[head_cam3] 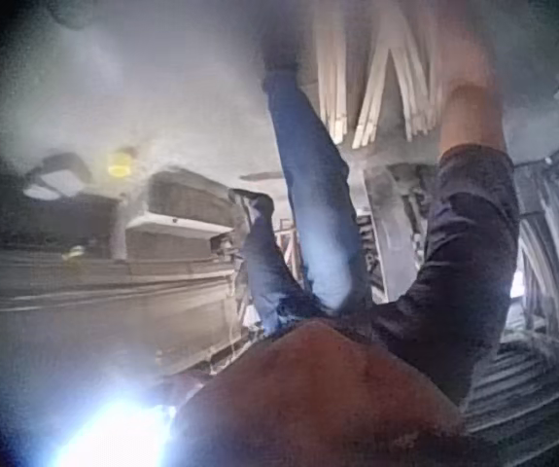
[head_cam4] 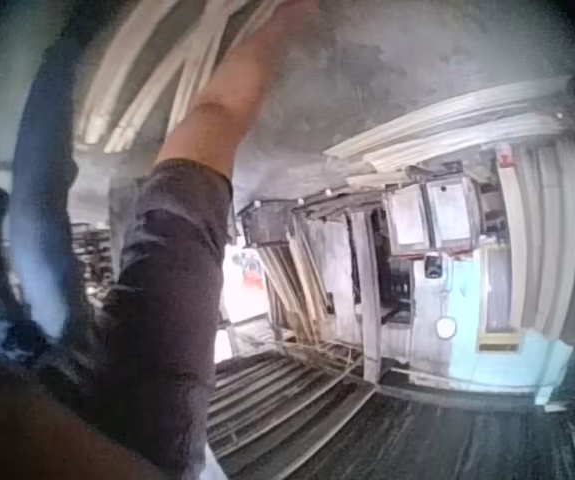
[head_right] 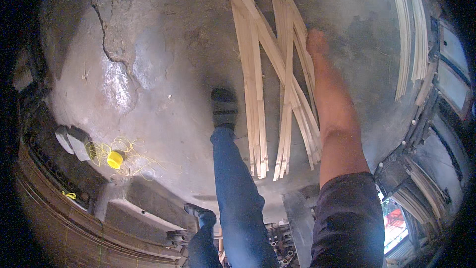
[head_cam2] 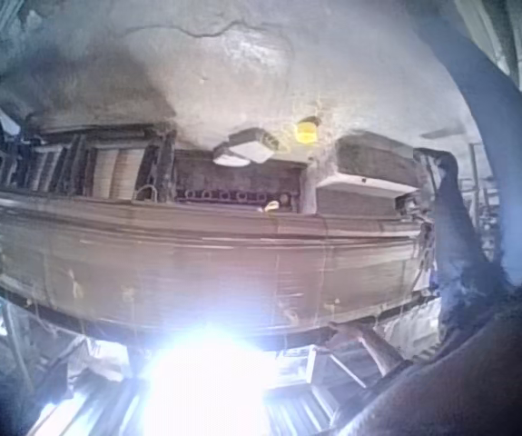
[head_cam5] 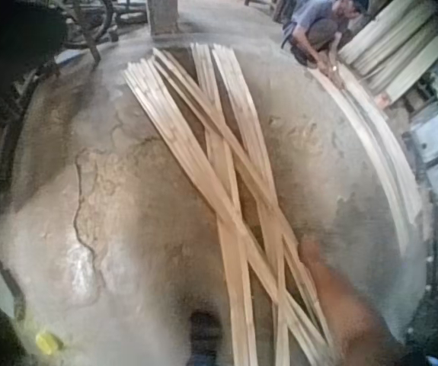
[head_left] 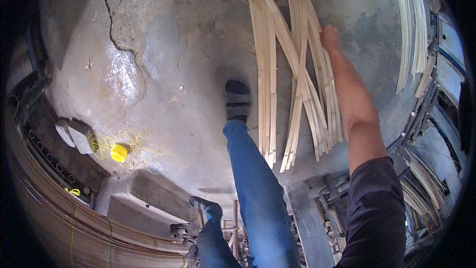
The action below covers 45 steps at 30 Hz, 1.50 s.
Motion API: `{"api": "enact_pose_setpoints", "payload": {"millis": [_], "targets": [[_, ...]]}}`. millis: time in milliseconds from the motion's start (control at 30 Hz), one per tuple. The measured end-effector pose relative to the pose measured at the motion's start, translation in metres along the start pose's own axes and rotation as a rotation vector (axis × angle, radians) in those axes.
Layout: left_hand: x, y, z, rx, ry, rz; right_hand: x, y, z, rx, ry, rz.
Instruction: The person repeatedly picks up thin wooden sticks from the floor and secures them to a horizontal bamboo frame using yellow string. They wrap and tie the string at multiple points along the frame, then return to the floor to retrieve more sticks and repeat the process.
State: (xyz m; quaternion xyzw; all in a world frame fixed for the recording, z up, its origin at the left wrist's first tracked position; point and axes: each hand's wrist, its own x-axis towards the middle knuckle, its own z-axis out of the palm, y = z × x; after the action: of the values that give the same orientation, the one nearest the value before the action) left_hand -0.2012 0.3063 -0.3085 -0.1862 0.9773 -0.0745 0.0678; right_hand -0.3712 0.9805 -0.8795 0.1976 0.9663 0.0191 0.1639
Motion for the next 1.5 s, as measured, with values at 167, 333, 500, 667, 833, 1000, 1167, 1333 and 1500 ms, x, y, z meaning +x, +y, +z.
{"api": "enact_pose_setpoints", "payload": {"millis": [167,333,500,667,833,1000,1167,1333,1500], "targets": [[-0.006,0.004,-0.014,-0.083,-0.174,0.001,-0.064,-0.014,-0.051,0.312,-0.113,-0.065],[-0.049,-0.022,-0.059,-0.312,-0.310,-0.083,-0.259,-0.070,-0.222,0.822,-0.036,0.012],[-0.115,-0.016,-0.088,-0.788,-0.557,-0.163,-0.404,-0.133,-0.388,1.120,-0.081,0.070],[-0.280,0.084,-0.073,-1.216,-0.611,0.583,-0.382,-0.246,-0.625,1.555,-0.060,-0.221],[-0.288,0.117,-0.221,-1.625,-0.560,0.193,-0.347,-0.265,-0.820,1.274,0.583,-0.426],[-0.144,0.025,-0.311,-1.498,0.249,0.095,-0.584,-0.297,-0.874,1.614,0.589,-0.914],[-0.077,-0.126,-0.309,-1.104,0.500,0.019,-0.684,-0.271,-0.697,1.060,0.301,-0.849],[-0.106,-0.198,-0.313,-1.106,0.479,-0.019,-0.663,-0.112,-0.404,0.375,-0.231,-0.504],[-0.202,-0.338,-0.271,-0.881,0.402,-0.278,-0.699,-0.094,-0.407,0.325,-0.653,-0.225]]}}
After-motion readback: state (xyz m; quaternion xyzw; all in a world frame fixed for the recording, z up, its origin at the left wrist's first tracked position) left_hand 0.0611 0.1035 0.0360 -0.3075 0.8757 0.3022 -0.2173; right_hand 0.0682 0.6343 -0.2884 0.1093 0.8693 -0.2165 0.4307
